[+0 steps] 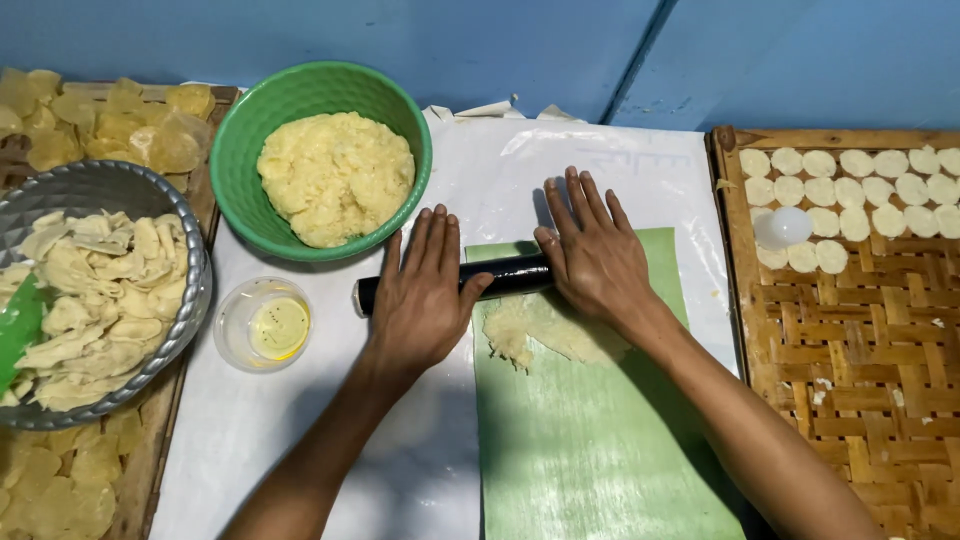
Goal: Rolling out dough flat on a plastic sheet and cutting it into small circular discs using a round cutter.
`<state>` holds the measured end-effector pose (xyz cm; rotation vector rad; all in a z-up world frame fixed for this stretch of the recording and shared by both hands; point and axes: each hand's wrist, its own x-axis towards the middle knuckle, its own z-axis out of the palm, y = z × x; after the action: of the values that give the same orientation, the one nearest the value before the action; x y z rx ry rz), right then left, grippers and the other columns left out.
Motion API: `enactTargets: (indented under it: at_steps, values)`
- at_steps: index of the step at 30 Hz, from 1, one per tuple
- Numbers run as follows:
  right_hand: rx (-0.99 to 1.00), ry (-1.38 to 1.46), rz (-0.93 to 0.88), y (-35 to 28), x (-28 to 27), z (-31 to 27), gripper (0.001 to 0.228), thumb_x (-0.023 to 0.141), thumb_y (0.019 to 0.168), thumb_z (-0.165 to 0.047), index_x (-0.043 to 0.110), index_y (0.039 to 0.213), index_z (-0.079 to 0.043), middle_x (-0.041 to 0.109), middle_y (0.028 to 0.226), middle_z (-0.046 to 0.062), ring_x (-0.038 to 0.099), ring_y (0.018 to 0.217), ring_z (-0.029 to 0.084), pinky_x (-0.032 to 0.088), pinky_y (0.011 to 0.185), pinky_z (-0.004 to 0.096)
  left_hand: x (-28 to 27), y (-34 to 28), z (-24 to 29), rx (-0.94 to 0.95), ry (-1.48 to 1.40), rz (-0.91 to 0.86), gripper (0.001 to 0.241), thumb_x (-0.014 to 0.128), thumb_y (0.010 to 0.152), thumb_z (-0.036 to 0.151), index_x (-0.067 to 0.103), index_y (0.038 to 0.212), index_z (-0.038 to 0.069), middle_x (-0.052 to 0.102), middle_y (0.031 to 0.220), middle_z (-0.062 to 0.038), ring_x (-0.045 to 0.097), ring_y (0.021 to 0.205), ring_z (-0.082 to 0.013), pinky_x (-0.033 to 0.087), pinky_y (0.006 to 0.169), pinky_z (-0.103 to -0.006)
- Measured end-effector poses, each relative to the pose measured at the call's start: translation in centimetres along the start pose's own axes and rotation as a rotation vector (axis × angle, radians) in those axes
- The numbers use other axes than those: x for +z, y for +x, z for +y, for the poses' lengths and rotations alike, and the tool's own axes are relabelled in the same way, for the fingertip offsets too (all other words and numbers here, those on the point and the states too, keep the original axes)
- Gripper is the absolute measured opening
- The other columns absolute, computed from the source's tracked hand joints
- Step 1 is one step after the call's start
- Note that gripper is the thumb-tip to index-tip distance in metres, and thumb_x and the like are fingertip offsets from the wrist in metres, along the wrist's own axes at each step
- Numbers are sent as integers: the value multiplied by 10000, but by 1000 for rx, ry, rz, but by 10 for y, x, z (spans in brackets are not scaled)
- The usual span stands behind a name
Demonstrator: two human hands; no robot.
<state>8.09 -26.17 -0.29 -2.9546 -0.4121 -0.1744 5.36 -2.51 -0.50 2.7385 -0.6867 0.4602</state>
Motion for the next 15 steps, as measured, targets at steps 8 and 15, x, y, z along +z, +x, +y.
enactTargets:
  at_steps: [8, 15]
  values:
    - [-136, -2, 113, -86, -9, -14, 697, 363, 1053, -513, 300, 1633, -132, 316, 1671, 152, 271, 1542, 329, 179, 1250, 485, -18, -71, 28, 99, 87, 35, 673, 435, 1024, 432, 404, 1557, 22, 474, 1536, -230, 437, 1447, -372, 293, 1204, -534]
    - [-169, -8, 188, -78, -20, -14, 625, 429, 1049, -447, 398, 1599, -151, 424, 1610, 156, 368, 1500, 333, 272, 1230, 464, 0, -63, 9, 132, 163, 104, 639, 700, 927, 259, 502, 1528, 169, 596, 1116, -109, 613, 1015, -260, 486, 989, -461]
